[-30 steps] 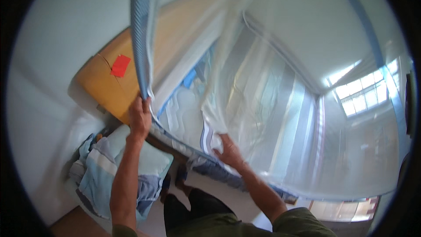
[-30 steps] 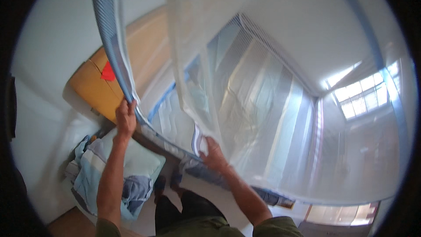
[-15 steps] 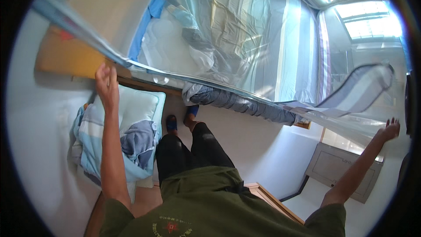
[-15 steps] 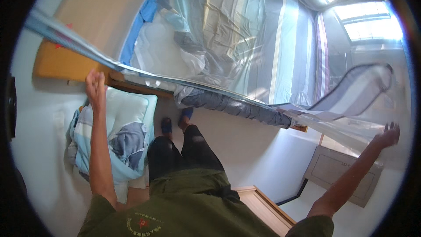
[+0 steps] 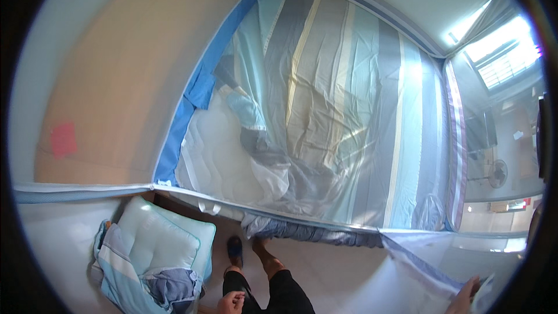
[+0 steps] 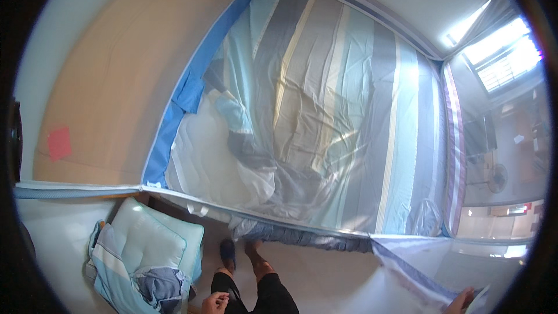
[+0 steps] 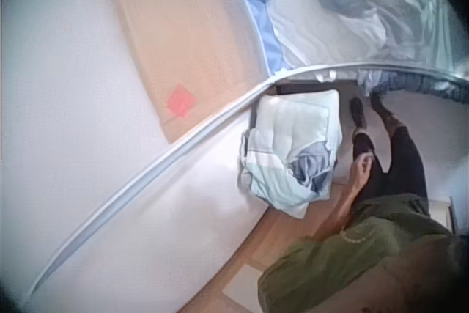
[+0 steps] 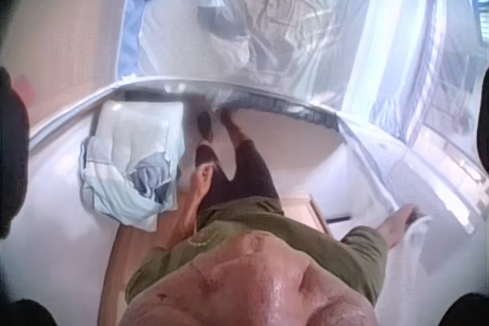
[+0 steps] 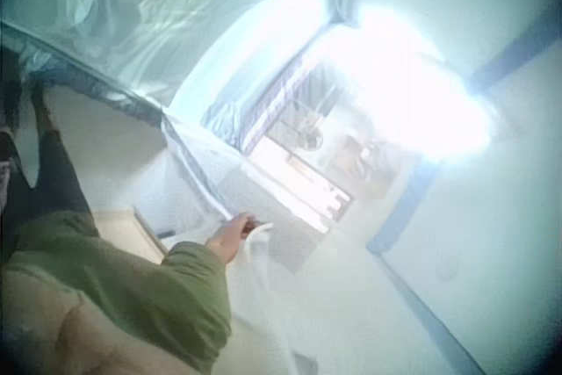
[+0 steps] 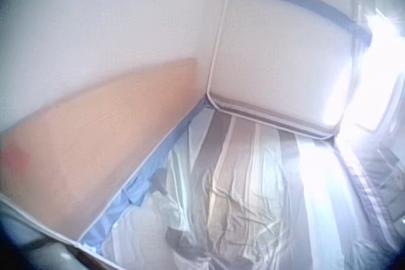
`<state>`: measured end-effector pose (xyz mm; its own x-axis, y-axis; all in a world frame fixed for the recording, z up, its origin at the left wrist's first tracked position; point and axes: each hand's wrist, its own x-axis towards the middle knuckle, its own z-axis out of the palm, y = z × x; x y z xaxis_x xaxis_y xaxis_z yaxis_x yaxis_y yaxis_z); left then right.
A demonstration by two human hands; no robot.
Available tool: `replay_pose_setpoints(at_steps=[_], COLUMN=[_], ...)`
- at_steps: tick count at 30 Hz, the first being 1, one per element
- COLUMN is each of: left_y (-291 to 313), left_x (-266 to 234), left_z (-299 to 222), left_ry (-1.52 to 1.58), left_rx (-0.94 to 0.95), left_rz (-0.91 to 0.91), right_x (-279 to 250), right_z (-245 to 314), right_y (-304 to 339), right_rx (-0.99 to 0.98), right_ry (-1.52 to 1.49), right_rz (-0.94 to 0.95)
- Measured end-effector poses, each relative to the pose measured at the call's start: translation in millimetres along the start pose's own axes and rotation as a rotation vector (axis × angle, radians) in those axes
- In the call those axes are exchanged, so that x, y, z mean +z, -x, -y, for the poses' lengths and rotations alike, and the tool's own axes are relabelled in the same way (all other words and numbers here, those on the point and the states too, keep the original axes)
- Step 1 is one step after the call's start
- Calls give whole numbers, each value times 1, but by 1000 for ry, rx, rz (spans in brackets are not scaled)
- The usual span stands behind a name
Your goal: The person assembles a pop-up bed canopy by inserting flexible rods into fabric sleeves and securing the frame. They handle pillows and bedding, then attach the canopy to the bed frame and adjust the mesh cover.
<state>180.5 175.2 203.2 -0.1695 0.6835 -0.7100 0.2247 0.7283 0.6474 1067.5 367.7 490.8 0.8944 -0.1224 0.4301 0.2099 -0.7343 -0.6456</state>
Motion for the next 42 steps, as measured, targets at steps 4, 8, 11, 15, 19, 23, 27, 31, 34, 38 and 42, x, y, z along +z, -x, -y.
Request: replay_pose_setpoints(at_steps=[4,8,11,15,19,23,27,31,34,38,42], left_y=[0,3,-18,-57,-92,-91,-81,-71,-64,-73,-85], left_x=[2,-16,-27,-32,-33,-43,-70,-105,-111,-96,-56], left_z=[5,7,-2,-11,-34,-80,-126,-170,-219,-288,-366], left_ry=[111,8,-233,-191,95,126,8,182,70,351,249], left_rx=[-101,-181,-70,-169,-220,-187,8,62,197,189,387], left_rz=[-164,-174,-230,-120,-131,-202,-421,-605,-605,-535,-515], right_x=[61,106,148,205,258,284,267,258,235,205,210], right_z=[-76,-134,-172,-215,-246,-218,-152,-116,-69,-6,32], right_y=[32,64,90,123,176,303,402,480,530,579,628], right_rx=[183,322,400,410,297,122,62,-441,-708,-987,-1045], right_ry=[203,334,372,342,139,174,183,248,405,447,422], right_rz=[153,305,435,632,909,1166,1321,1579,1790,1847,1969])
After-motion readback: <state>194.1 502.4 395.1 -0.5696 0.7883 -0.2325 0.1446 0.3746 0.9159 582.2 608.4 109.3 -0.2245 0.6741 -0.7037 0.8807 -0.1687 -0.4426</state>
